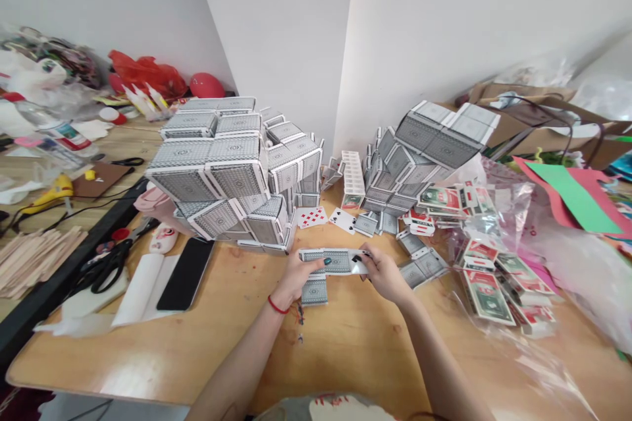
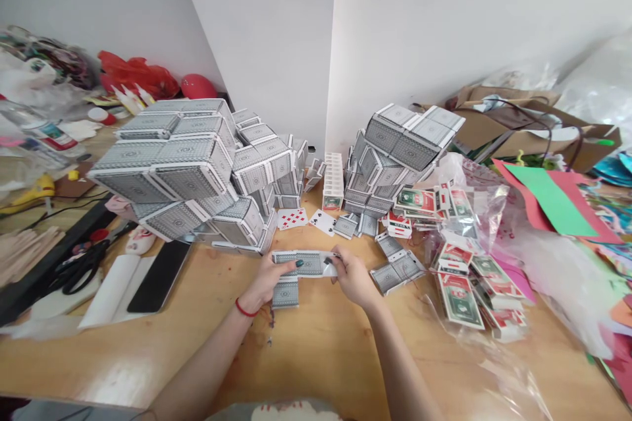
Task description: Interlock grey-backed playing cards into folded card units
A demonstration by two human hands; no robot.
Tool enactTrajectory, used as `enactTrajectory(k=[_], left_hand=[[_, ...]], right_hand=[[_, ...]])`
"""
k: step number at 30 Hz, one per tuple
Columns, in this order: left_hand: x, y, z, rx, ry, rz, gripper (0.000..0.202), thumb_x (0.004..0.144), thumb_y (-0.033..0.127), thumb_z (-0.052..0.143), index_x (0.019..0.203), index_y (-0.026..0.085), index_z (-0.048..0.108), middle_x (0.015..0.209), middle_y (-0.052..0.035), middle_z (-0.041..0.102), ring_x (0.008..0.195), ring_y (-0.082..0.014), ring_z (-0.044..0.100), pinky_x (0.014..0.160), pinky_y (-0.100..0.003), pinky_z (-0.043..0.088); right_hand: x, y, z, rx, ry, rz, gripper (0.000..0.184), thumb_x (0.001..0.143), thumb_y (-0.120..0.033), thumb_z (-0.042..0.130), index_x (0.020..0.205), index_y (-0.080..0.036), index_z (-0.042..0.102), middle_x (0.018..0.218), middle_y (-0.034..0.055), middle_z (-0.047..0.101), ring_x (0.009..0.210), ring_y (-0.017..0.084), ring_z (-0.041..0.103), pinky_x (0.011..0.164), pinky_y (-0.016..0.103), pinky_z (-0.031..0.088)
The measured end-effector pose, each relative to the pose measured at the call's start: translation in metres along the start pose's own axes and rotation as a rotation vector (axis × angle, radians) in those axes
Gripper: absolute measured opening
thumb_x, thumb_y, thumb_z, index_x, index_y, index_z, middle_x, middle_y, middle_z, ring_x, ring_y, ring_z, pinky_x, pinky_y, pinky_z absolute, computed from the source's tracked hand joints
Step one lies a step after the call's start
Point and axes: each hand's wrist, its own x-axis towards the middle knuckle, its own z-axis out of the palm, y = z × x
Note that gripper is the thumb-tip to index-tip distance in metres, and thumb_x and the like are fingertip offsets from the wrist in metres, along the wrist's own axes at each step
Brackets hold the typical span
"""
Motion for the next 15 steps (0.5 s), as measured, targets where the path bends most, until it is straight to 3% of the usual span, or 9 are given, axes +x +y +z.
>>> enactTrajectory(k=[7,15], left_hand=[[-0.001,0.001,0.004,0.018,-0.013,-0.039,0.031,0.048,0.021,0.078,0.071,0.012,0.059,0.061,0.0009,0.064,0.051,-0.0121,0.058,0.049,-0.024,0.049],[-0.001,0.002,0.007,0.043,-0.039,-0.014,0.031,0.048,0.021,0.077,0.073,0.011,0.062,0.066,-0.0014,0.066,0.057,-0.0124,0.060,0.055,-0.023,0.048]], right_hand=[[-0.001,-0.002,0.007,-0.014,0.012,0.035,0.020,0.087,-0.032,0.032,0.072,-0.021,0.039,0.051,-0.0031,0.052,0.051,0.014,0.051,0.054,0.024,0.038],[-0.004,0.005,0.017,0.114,-0.011,0.069,0.024,0.088,-0.039,0.029,0.074,-0.021,0.037,0.052,-0.0037,0.049,0.048,0.012,0.047,0.048,0.022,0.036]])
